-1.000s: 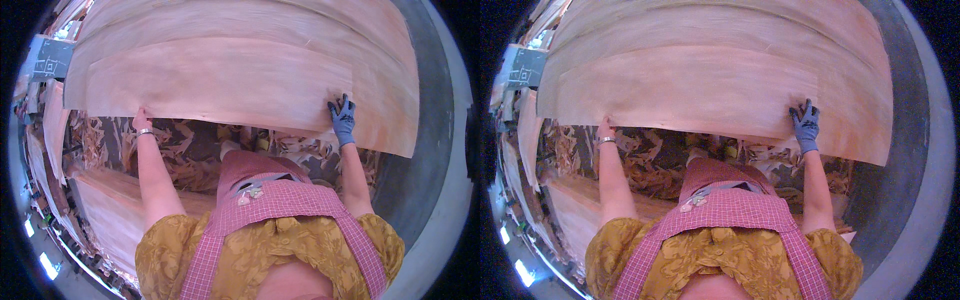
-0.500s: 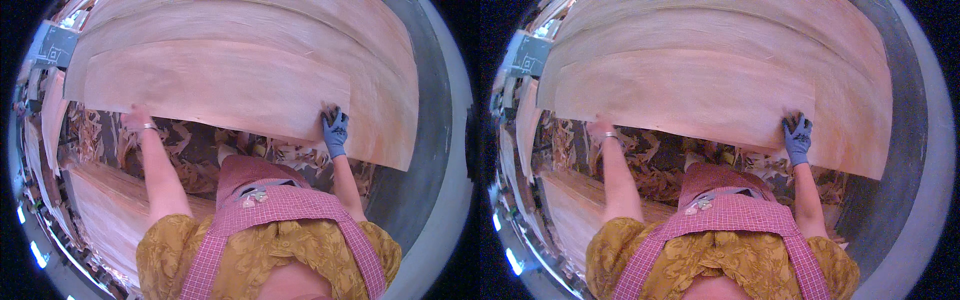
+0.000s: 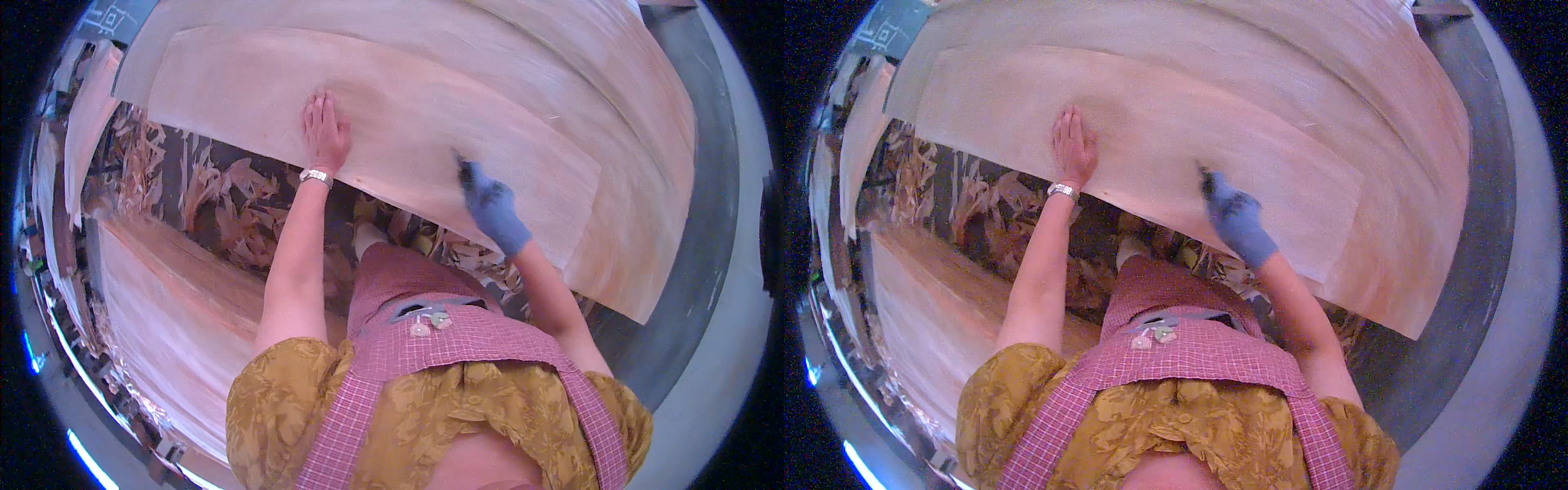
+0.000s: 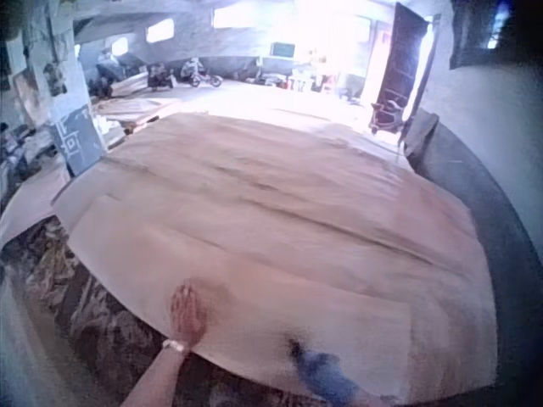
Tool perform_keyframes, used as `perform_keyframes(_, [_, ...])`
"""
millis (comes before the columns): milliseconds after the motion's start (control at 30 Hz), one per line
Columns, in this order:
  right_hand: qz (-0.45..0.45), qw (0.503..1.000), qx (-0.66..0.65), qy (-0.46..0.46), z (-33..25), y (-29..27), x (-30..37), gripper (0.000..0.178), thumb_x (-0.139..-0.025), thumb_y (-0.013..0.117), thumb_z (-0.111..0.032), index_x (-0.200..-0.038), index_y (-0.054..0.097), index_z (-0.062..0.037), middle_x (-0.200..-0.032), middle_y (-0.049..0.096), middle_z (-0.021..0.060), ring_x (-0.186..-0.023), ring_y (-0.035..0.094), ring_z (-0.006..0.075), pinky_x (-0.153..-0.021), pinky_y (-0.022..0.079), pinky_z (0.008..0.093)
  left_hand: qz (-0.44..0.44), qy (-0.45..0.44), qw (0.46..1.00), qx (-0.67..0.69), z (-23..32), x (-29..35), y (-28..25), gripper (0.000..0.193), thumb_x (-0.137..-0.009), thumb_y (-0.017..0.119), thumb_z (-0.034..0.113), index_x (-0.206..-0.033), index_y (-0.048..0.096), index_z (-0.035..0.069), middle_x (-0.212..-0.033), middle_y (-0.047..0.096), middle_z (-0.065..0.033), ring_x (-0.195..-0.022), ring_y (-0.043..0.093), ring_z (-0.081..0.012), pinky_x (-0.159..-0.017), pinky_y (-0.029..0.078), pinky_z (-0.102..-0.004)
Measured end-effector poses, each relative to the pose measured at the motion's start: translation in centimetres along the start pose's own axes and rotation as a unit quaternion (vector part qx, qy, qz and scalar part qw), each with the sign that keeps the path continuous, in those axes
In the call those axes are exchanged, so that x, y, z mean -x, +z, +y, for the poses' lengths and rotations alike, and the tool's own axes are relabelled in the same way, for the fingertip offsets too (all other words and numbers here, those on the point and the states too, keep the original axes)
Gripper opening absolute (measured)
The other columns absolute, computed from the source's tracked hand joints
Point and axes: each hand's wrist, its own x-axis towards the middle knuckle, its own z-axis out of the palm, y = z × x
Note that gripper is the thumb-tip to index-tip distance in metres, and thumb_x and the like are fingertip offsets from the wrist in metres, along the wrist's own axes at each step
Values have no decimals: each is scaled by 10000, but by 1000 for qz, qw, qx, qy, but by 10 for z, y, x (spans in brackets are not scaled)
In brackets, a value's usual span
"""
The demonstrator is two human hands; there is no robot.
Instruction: The person peels wood veneer sheets from a stack, lays them on a flat surface, and uses a utility knife to trim and cut sections.
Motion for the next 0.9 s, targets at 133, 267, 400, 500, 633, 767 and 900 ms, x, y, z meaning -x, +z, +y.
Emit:
perform_keyframes(133, [-25,996,31,-85,-82,32,-80,212,-988,452,-287,-1057,477,-88,-785,686,179,-699,671,392,-591,505,532,1,-58,998,-18,-1,-2,-2,493,-898,556,211,-1371,478,95,-1383,497,-81,-1272,447,-304,-1078,316,-471])
perform_keyframes(267, [-19,994,79,-70,-138,64,-147,226,-979,461,-259,-1103,461,-70,-832,708,183,-738,711,346,-590,532,496,19,-70,997,19,-9,0,-4,433,-886,552,159,-1318,539,127,-1348,535,-37,-1208,492,-281,-1030,360,-453])
perform_keyframes(400, [-90,984,154,-12,-180,58,-157,267,-951,493,-223,-1150,434,-55,-872,717,190,-787,725,345,-604,544,499,-14,-66,998,18,-12,3,-9,402,-869,559,144,-1270,586,134,-1316,567,-67,-1182,514,-288,-999,391,-443])
perform_keyframes(500, [-69,984,157,-39,-166,74,-146,430,-857,603,-156,-1220,402,-43,-849,721,150,-745,727,320,-522,520,503,-19,-59,998,4,-10,-3,-13,397,-856,573,145,-1251,607,153,-1311,573,-51,-1176,522,-273,-986,400,-438])
perform_keyframes(633, [-96,982,152,-53,-142,87,-91,288,-942,497,-210,-1171,416,-55,-812,712,193,-712,723,335,-543,529,545,-21,-68,997,-17,2,1,-12,485,-883,593,309,-1332,532,136,-1378,515,-69,-1243,477,-296,-1007,384,-459])
perform_keyframes(767, [-119,977,174,-19,-132,86,-52,273,-960,477,-218,-1160,418,-43,-748,705,180,-649,714,332,-516,528,532,13,-48,998,-45,4,2,-5,673,-886,575,523,-1397,436,108,-1431,452,-89,-1301,423,-326,-1032,359,-493])
perform_keyframes(900, [-128,977,167,-30,-98,94,-31,340,-901,505,-140,-1222,446,-46,-768,712,162,-638,713,321,-478,512,525,6,-41,998,-53,2,-1,-2,741,-867,575,594,-1396,423,98,-1435,441,-102,-1305,418,-331,-1041,343,-510])
